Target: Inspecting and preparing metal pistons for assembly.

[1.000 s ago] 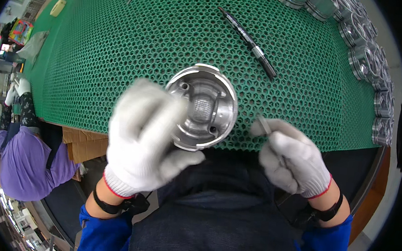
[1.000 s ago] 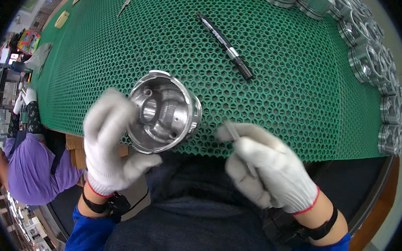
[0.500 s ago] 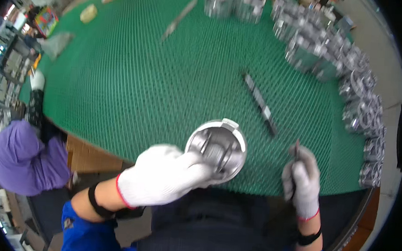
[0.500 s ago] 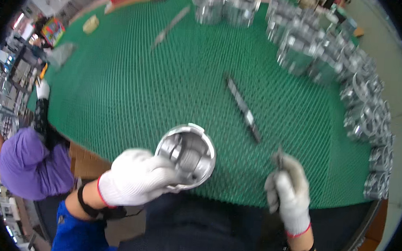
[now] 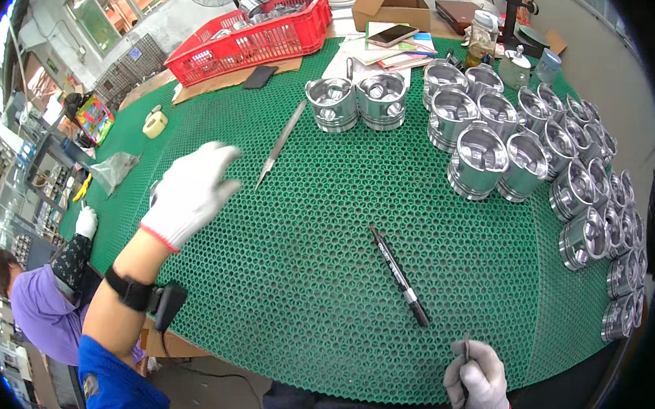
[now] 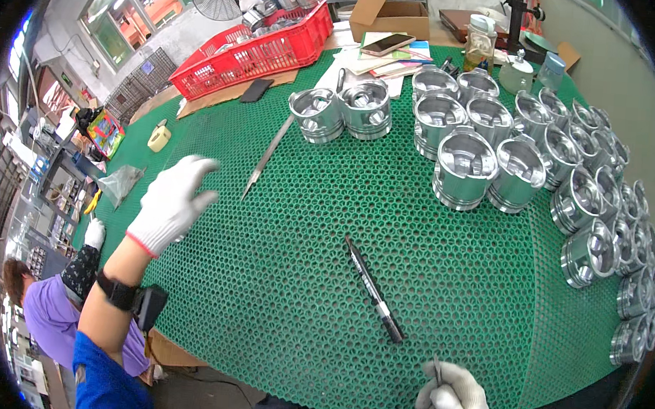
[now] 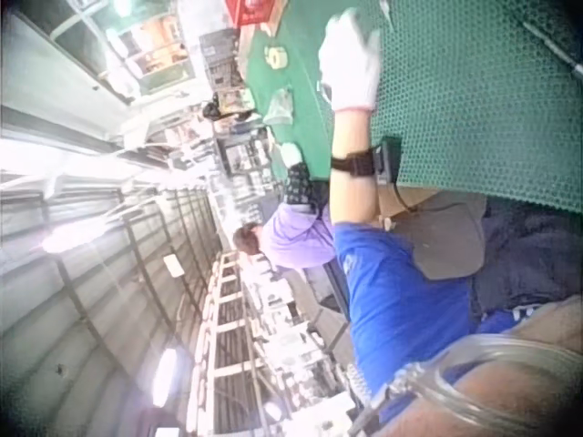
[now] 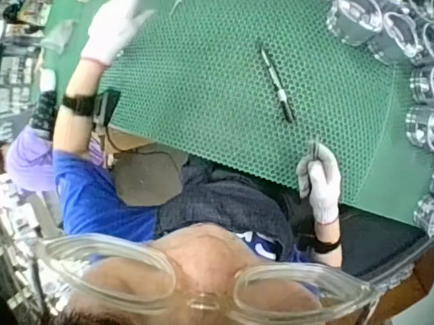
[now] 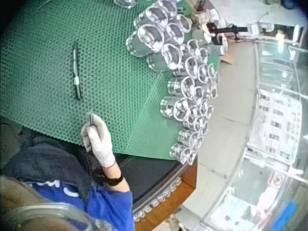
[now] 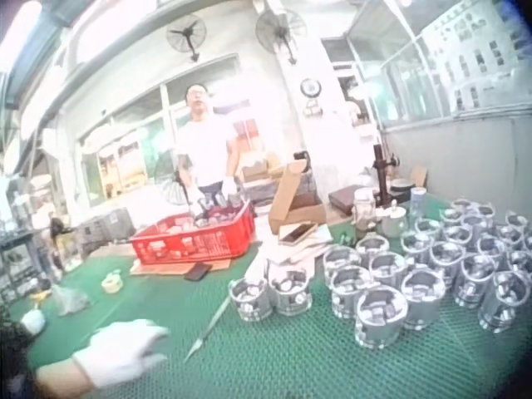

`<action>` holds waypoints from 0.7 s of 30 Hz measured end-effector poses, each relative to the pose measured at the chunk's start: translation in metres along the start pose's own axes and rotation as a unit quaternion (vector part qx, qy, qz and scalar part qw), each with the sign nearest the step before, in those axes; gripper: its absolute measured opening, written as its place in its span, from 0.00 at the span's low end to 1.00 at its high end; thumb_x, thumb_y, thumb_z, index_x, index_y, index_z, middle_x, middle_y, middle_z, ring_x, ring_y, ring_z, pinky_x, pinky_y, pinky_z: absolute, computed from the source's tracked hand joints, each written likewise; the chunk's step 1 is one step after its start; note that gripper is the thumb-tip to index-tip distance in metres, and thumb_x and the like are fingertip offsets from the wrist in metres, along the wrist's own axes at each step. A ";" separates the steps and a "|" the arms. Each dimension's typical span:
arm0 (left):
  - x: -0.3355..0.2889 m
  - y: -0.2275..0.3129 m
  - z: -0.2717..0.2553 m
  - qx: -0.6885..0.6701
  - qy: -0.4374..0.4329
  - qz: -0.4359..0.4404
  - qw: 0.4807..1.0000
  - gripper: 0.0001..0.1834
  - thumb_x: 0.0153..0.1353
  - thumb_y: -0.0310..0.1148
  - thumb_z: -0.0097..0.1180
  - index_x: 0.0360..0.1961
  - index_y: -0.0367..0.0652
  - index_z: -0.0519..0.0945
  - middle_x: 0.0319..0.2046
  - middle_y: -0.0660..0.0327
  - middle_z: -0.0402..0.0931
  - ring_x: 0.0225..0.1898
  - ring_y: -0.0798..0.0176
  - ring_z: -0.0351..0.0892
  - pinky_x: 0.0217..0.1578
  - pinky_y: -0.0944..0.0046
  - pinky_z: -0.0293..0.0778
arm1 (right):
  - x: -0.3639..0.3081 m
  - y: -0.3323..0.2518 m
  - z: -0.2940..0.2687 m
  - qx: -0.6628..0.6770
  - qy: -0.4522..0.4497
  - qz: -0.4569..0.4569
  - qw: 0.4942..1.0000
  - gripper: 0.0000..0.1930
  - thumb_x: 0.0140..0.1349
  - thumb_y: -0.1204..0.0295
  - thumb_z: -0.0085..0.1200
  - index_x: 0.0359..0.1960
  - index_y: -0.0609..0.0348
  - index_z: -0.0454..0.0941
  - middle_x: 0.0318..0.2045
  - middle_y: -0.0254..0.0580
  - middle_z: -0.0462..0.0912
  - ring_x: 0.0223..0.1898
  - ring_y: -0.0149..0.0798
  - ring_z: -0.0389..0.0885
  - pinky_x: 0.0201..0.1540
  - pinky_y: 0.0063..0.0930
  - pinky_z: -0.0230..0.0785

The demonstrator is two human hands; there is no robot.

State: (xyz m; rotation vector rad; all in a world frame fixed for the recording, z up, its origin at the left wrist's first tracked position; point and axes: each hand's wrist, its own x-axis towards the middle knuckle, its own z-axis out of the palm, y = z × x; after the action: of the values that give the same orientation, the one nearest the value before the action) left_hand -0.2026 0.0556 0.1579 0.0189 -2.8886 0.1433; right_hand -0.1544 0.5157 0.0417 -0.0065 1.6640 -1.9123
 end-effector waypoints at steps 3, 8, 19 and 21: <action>0.071 0.026 0.026 0.039 -0.058 0.082 0.994 0.26 0.51 0.36 0.64 0.52 0.43 0.73 0.51 0.51 0.73 0.54 0.44 0.72 0.53 0.52 0.70 | 0.000 0.002 -0.006 0.010 0.007 0.022 1.000 0.35 0.58 0.48 0.61 0.53 0.67 0.67 0.18 0.50 0.77 0.10 0.33 0.69 0.11 0.25 0.60; 0.157 0.021 0.085 0.064 0.069 0.164 0.982 0.30 0.52 0.40 0.64 0.56 0.40 0.71 0.54 0.46 0.71 0.59 0.43 0.68 0.59 0.49 0.65 | 0.001 0.002 -0.012 0.090 -0.068 0.043 0.993 0.26 0.66 0.59 0.55 0.60 0.62 0.67 0.29 0.46 0.79 0.15 0.29 0.69 0.16 0.20 0.59; 0.046 0.048 0.056 -0.432 -0.061 -0.043 0.899 0.20 0.56 0.42 0.64 0.41 0.37 0.78 0.37 0.53 0.78 0.40 0.54 0.78 0.45 0.55 0.72 | -0.003 0.006 -0.011 0.057 -0.018 0.019 0.998 0.36 0.57 0.44 0.61 0.52 0.66 0.67 0.14 0.49 0.75 0.07 0.32 0.66 0.09 0.24 0.56; -0.014 0.068 0.020 -0.530 -0.092 -0.083 0.839 0.25 0.56 0.40 0.66 0.48 0.34 0.76 0.43 0.53 0.79 0.50 0.56 0.76 0.53 0.57 0.69 | 0.000 0.001 -0.010 0.055 -0.026 0.021 0.998 0.37 0.57 0.43 0.60 0.51 0.66 0.67 0.13 0.48 0.75 0.06 0.31 0.65 0.08 0.23 0.55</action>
State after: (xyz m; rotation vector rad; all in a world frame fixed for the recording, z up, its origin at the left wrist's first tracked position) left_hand -0.1958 0.1216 0.1284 0.0801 -2.6935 -1.5351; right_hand -0.1582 0.5249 0.0387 0.0232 1.5124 -1.9528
